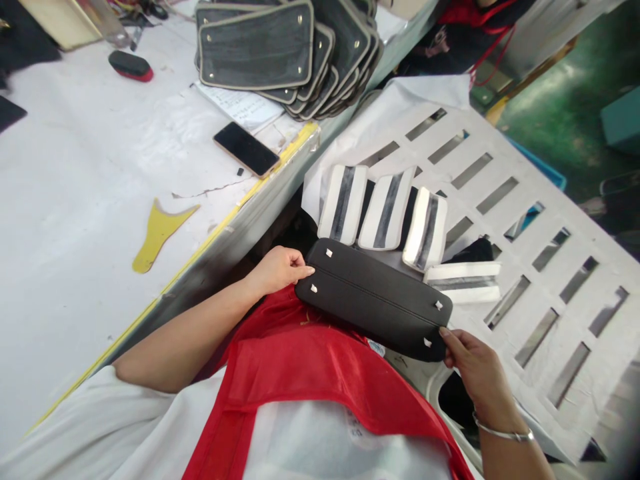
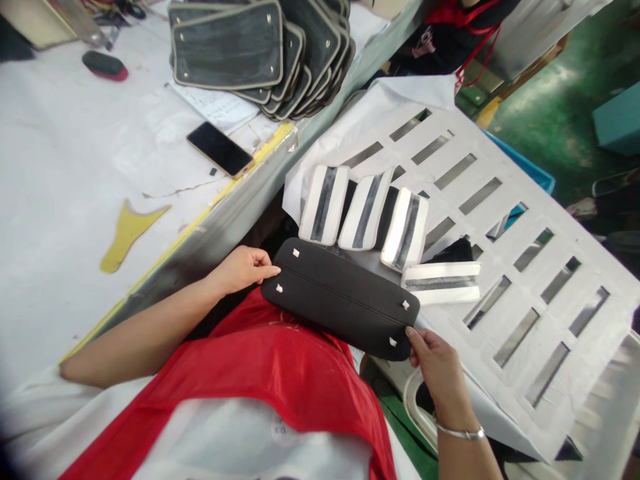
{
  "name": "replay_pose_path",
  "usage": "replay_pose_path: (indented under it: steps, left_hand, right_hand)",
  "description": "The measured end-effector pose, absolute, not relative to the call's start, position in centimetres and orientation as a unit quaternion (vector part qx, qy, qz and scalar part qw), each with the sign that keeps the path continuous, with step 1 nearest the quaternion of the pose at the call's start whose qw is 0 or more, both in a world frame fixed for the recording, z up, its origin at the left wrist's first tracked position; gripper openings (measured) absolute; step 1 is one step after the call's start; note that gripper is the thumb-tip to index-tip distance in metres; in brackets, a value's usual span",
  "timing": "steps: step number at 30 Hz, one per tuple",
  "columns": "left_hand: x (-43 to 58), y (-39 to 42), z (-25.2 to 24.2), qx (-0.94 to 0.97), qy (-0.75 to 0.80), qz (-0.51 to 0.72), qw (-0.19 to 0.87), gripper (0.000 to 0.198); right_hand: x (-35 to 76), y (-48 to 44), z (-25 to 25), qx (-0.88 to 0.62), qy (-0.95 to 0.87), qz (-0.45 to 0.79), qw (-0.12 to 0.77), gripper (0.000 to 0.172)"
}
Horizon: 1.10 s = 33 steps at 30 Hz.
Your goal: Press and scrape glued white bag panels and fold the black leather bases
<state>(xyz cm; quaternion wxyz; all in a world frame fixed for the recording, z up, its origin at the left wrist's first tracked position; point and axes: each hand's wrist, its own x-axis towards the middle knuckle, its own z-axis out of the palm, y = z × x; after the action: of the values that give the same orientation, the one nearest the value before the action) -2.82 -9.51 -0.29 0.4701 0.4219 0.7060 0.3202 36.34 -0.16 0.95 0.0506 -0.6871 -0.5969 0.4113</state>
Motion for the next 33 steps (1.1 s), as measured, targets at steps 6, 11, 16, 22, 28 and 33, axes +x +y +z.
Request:
replay_pose_path:
  steps: [6, 11, 16, 22, 28, 33]
  left_hand:
    - [-2.7, -9.2, 0.0, 0.434, 0.711, 0.301, 0.464, 0.030]
    - [-2.7, -8.9, 0.4, 0.457, 0.718, 0.274, 0.448, 0.031]
    - [-2.5, -8.7, 0.9, 0.473, 0.743, 0.253, 0.402, 0.027]
    - [-2.2, -8.2, 0.7, 0.454, 0.739, 0.302, 0.395, 0.021]
    - [-2.2, -7.5, 0.0, 0.442, 0.721, 0.348, 0.405, 0.029]
    - [-2.3, -7.3, -0.4, 0.441, 0.712, 0.358, 0.412, 0.039]
  right_hand:
    - [35.6, 0.0, 1.8, -0.689, -0.589, 0.420, 0.050, 0.044]
    - [35.3, 0.3, 1.9, -0.698, -0.575, 0.425, 0.038, 0.045]
    - [35.8, 0.7, 1.4, -0.698, -0.574, 0.427, 0.023, 0.046]
    - [36.7, 0.9, 0.8, -0.697, -0.570, 0.435, 0.001, 0.046]
    - [37.1, 1.1, 0.5, -0.693, -0.573, 0.438, 0.000, 0.045]
    - [36.8, 1.1, 0.6, -0.693, -0.566, 0.447, 0.012, 0.045]
